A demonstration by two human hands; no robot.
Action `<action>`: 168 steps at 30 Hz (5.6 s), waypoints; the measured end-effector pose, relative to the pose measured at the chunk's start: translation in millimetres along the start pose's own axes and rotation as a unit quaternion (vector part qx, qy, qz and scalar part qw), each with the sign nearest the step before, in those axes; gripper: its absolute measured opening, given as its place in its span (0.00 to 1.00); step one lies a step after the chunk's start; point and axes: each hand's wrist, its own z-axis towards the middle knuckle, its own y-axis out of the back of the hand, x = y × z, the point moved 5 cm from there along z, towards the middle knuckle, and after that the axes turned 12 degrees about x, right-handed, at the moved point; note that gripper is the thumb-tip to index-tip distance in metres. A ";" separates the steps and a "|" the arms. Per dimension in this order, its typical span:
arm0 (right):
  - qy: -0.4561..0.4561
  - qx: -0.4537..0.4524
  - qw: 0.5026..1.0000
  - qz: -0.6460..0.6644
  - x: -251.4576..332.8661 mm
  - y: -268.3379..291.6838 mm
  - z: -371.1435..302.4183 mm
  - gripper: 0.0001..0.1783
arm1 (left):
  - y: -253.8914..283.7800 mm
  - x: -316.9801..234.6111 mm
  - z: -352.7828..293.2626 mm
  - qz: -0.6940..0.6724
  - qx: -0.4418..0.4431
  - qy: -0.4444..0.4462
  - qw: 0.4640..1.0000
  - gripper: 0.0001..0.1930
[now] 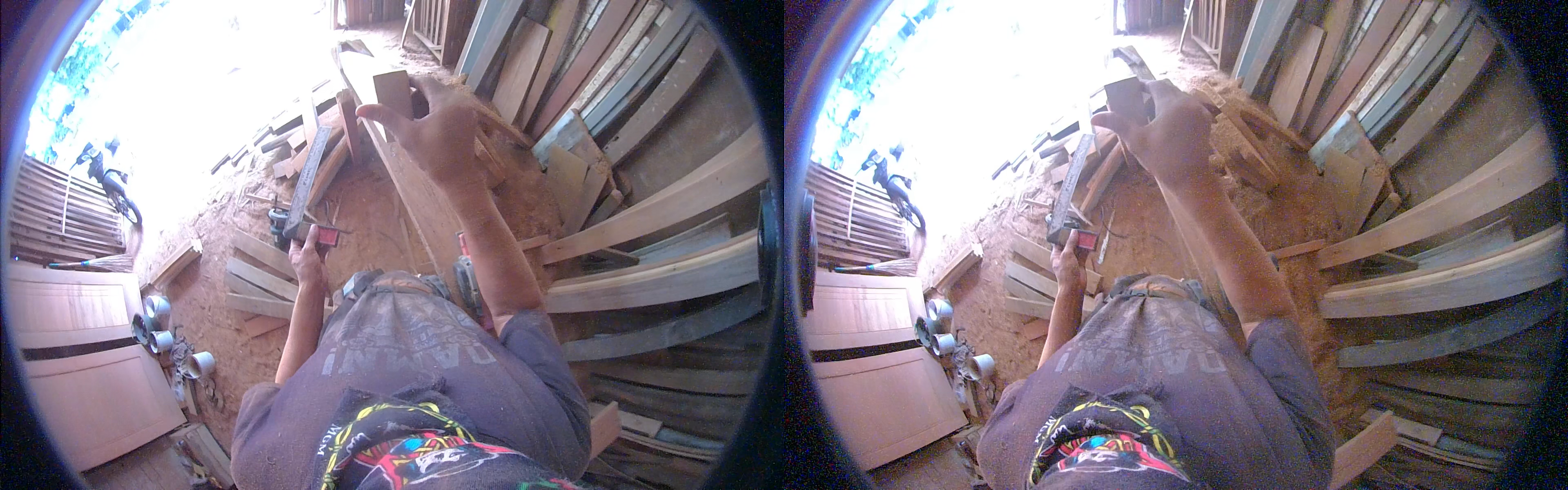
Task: The person sands a wooden plank using a handheld electric sander. They repeatedly flip the plank and move the sander along its length to smooth the surface. The person also uses a metal square to check the plank's edges and corners during the process.
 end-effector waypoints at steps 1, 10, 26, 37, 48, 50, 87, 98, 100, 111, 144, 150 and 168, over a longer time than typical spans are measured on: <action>0.007 -0.005 1.000 -0.010 0.9 -1.5 -1.4 0.39 | -3.7 -0.9 -2.0 -0.005 -0.002 -0.001 1.000 0.17; 0.030 -0.013 0.999 -0.014 10.3 -5.1 0.1 0.42 | -9.0 -19.4 -7.5 0.016 0.021 -0.026 0.999 0.17; 0.040 -0.034 0.998 -0.025 -3.0 -18.6 -24.8 0.38 | -184.6 -204.9 18.1 0.361 0.287 -0.106 0.881 0.17; 0.003 -0.014 1.000 -0.017 -1.0 -8.7 -50.1 0.34 | -241.5 -162.0 56.3 0.394 0.361 -0.094 0.840 0.18; -0.018 0.029 0.998 -0.054 9.3 -7.8 -62.8 0.32 | -219.8 -112.0 221.7 0.424 0.344 -0.088 0.833 0.16; -0.021 0.041 0.998 -0.045 10.8 -6.7 -64.3 0.32 | -207.6 -95.8 257.8 0.409 0.357 -0.079 0.836 0.15; -0.289 0.278 0.911 -0.096 -15.8 -13.8 -129.7 0.36 | -175.2 -2.0 347.8 0.356 0.321 0.006 0.878 0.13; -0.288 0.156 0.940 -0.097 -6.1 11.9 -108.8 0.31 | -186.9 -44.5 299.7 0.299 0.321 0.006 0.899 0.14; -0.270 0.134 0.948 -0.100 -8.0 18.2 -106.8 0.31 | -191.0 -60.1 260.2 0.300 0.338 -0.021 0.892 0.14; -0.151 0.157 0.970 -0.104 -5.1 3.4 -99.0 0.33 | -210.3 -67.5 106.7 0.334 0.347 -0.027 0.876 0.15; -0.313 0.334 0.872 -0.174 -119.3 -70.7 -262.8 0.42 | -112.4 80.2 18.7 0.260 0.266 0.048 0.927 0.16; -0.226 0.163 0.940 -0.194 -69.2 5.6 -265.5 0.29 | -122.6 121.8 30.4 0.394 0.292 -0.002 0.872 0.15; -0.577 0.156 0.712 0.368 -131.6 55.6 -356.8 0.27 | -97.4 108.3 26.0 0.193 0.142 -0.022 0.971 0.15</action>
